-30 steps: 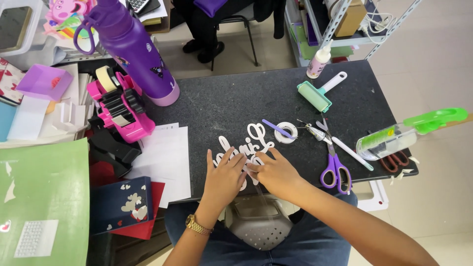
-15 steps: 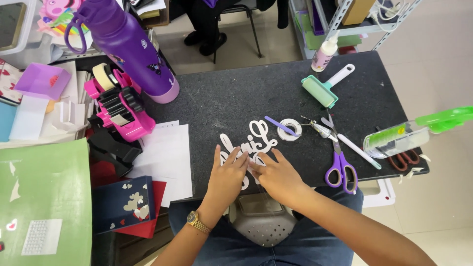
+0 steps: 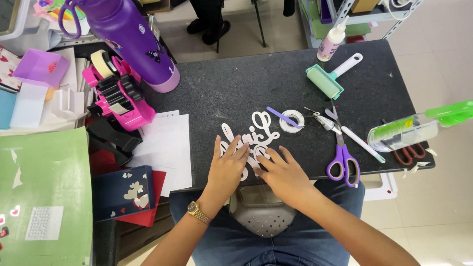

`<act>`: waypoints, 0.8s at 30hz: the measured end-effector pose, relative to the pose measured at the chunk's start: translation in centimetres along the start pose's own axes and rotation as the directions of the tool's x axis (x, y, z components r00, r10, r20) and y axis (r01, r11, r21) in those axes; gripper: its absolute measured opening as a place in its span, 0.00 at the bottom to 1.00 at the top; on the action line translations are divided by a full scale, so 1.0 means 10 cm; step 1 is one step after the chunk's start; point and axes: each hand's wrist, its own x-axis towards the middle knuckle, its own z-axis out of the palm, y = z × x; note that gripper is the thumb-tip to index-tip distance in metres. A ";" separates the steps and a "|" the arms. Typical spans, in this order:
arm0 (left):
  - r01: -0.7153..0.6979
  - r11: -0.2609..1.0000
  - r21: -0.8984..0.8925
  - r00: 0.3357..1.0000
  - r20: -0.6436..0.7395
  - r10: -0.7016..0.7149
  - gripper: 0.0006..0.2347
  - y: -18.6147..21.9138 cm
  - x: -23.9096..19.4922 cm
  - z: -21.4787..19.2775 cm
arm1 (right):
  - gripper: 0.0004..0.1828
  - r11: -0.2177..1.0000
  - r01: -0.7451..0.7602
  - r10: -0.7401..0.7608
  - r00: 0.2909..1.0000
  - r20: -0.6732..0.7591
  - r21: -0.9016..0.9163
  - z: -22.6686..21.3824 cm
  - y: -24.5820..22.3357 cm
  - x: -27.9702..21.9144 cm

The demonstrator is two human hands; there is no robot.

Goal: Assembling a decorative cake topper by aligning a gold glitter cutout with a white backing and applying adhesive.

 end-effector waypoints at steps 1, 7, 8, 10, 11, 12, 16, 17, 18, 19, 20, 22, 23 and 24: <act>0.006 1.000 -0.001 1.000 0.004 -0.006 0.14 0.00 0.00 0.00 | 0.20 1.000 -0.016 0.016 1.000 0.021 0.016 0.03 0.01 -0.01; 0.036 0.999 -0.031 0.999 0.035 -0.035 0.12 0.02 0.04 -0.03 | 0.19 0.999 -0.039 0.039 0.999 0.011 0.022 0.05 -0.01 0.01; 0.048 0.998 -0.052 0.998 0.039 -0.046 0.12 0.03 0.05 -0.03 | 0.19 0.999 -0.042 0.042 0.999 0.004 0.018 0.06 -0.01 0.01; 0.052 0.997 -0.058 0.997 0.053 -0.049 0.12 0.03 0.07 0.03 | 0.18 0.999 -0.042 0.042 0.999 -0.012 0.019 0.06 -0.02 0.04; 0.058 0.996 -0.064 0.996 0.065 -0.054 0.12 0.04 0.07 0.06 | 0.18 0.999 -0.040 0.041 0.999 -0.027 0.018 0.07 -0.03 0.04; 0.056 0.996 -0.067 0.996 0.067 -0.051 0.12 0.04 0.08 0.06 | 0.18 0.999 -0.044 0.044 0.999 -0.025 0.020 0.06 -0.03 0.05; 0.058 0.997 -0.058 0.996 0.072 -0.054 0.12 0.05 0.07 0.06 | 0.18 0.998 -0.048 0.049 0.999 -0.024 0.047 0.05 -0.03 0.05; 0.065 0.996 -0.068 0.995 0.082 -0.059 0.13 0.04 0.07 0.06 | 0.18 0.997 -0.048 0.049 0.998 -0.027 0.054 0.05 -0.04 0.05; 0.065 0.996 -0.067 0.995 0.082 -0.059 0.13 0.04 0.06 0.06 | 0.18 0.997 -0.048 0.049 0.998 -0.027 0.054 0.05 -0.03 0.05; 0.063 0.996 -0.062 0.995 0.075 -0.058 0.13 0.04 0.06 0.06 | 0.19 0.997 -0.050 0.051 0.998 -0.029 0.052 0.05 -0.03 0.04; 0.061 0.996 -0.057 0.996 0.070 -0.057 0.13 0.05 0.06 0.07 | 0.20 0.997 -0.053 0.055 0.998 -0.030 0.051 0.05 -0.03 0.04; 0.062 0.996 -0.058 0.996 0.073 -0.058 0.13 0.05 0.06 0.07 | 0.20 0.997 -0.056 0.057 0.998 -0.024 0.056 0.04 -0.03 0.03; 0.063 0.996 -0.059 0.995 0.077 -0.058 0.13 0.05 0.06 0.06 | 0.20 0.996 -0.058 0.059 0.998 -0.019 0.060 0.04 -0.03 0.03; 0.062 0.996 -0.059 0.995 0.076 -0.057 0.13 0.05 0.05 0.06 | 0.20 0.996 -0.059 0.060 0.998 -0.019 0.060 0.03 -0.03 0.03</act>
